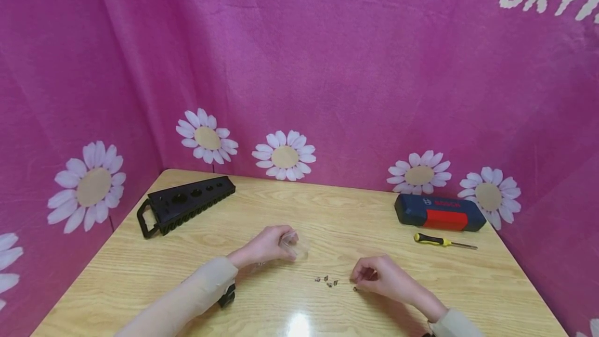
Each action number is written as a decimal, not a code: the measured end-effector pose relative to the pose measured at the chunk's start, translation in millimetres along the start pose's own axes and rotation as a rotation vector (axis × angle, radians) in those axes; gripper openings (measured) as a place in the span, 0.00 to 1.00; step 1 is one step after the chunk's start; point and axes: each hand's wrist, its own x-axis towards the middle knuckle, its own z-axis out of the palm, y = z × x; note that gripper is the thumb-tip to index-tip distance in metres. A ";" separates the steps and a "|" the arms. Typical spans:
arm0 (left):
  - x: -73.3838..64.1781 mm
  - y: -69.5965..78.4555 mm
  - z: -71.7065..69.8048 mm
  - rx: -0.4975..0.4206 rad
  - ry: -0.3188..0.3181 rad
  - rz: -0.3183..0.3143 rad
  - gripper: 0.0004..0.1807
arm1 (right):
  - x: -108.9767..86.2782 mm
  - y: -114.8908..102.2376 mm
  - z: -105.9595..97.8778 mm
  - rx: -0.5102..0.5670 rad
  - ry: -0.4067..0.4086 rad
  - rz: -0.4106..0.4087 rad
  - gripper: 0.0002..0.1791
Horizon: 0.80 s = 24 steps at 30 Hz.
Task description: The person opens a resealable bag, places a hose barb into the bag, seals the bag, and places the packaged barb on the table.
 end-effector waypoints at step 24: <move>-0.4 1.2 0.3 -0.015 -0.009 -0.011 0.18 | 9.6 -6.2 2.7 -0.035 0.027 0.002 0.02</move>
